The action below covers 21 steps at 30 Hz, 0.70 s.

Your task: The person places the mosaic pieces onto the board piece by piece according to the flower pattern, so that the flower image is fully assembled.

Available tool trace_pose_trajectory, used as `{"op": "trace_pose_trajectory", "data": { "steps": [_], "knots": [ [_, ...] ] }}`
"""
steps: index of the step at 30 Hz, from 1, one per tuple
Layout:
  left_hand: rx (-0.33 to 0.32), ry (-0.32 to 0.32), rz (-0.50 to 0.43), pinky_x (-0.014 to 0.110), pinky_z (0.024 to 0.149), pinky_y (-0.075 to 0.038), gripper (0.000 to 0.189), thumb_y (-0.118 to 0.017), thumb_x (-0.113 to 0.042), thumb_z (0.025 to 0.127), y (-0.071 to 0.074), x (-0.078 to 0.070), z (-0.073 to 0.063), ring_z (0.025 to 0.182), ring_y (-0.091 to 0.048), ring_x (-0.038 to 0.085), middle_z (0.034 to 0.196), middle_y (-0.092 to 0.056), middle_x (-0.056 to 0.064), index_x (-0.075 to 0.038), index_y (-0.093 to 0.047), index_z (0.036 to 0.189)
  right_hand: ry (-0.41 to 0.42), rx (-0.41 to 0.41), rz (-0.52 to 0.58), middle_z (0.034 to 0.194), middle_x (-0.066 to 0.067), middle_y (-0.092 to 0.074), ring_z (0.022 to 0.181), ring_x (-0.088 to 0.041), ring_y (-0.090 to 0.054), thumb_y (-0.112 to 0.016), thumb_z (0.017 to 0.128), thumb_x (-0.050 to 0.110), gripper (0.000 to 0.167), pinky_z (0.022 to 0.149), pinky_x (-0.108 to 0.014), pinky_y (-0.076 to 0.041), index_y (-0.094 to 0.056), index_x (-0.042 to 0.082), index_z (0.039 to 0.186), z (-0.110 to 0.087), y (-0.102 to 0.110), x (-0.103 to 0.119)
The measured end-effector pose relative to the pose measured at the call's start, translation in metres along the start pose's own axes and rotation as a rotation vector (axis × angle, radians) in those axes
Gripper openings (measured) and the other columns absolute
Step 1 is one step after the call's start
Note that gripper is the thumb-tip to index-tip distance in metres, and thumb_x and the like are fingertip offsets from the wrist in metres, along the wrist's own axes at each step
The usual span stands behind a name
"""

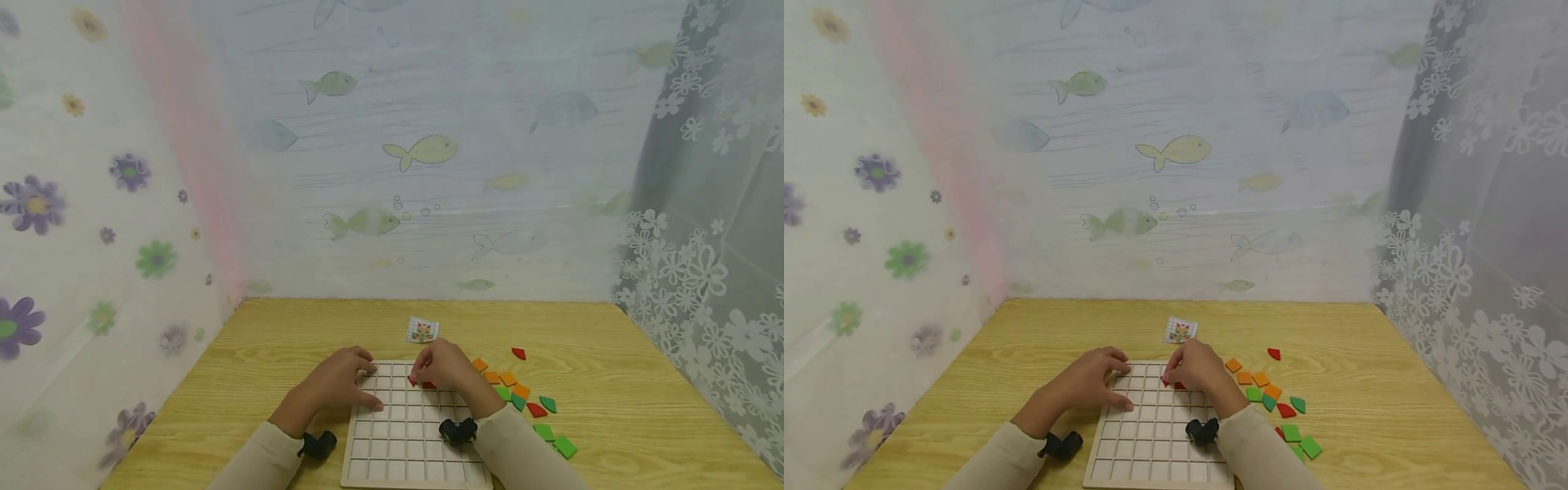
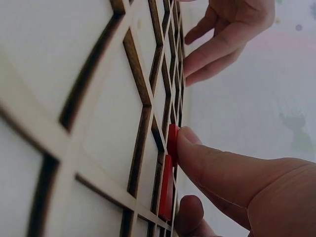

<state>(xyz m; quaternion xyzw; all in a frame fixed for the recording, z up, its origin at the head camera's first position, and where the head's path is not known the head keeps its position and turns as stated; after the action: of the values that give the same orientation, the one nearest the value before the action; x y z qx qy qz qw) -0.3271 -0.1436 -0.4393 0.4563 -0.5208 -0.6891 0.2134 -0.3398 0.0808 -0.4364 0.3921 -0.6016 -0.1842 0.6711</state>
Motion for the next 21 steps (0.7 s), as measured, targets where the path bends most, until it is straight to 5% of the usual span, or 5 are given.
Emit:
{"op": "trace_pose_trajectory", "data": {
  "steps": [21],
  "knots": [
    [0.004, 0.000, -0.010, 0.051, 0.105, -0.052, 0.075, -0.088, -0.060, 0.074, -0.0003, 0.0007, -0.0011, 0.129, -0.058, 0.031, 0.140, -0.061, 0.008, -0.012, -0.074, 0.130, -0.003, -0.024, 0.001, 0.072, 0.003, -0.067, 0.066, -0.017, -0.059, -0.083, 0.089, 0.022, 0.014, 0.059, -0.031, -0.048, -0.078, 0.017, 0.077, 0.0015, -0.0008, -0.0024]
  ]
}}
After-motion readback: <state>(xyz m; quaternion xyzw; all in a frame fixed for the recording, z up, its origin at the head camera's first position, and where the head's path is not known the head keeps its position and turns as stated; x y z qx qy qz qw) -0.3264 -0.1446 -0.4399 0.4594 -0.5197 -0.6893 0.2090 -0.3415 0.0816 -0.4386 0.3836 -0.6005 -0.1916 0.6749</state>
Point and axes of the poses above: each hand's wrist, its own z-axis towards the middle knuckle, its own y-axis out of the back of the hand, x = y × z, the point moved 4 cm from there along z, towards the middle knuckle
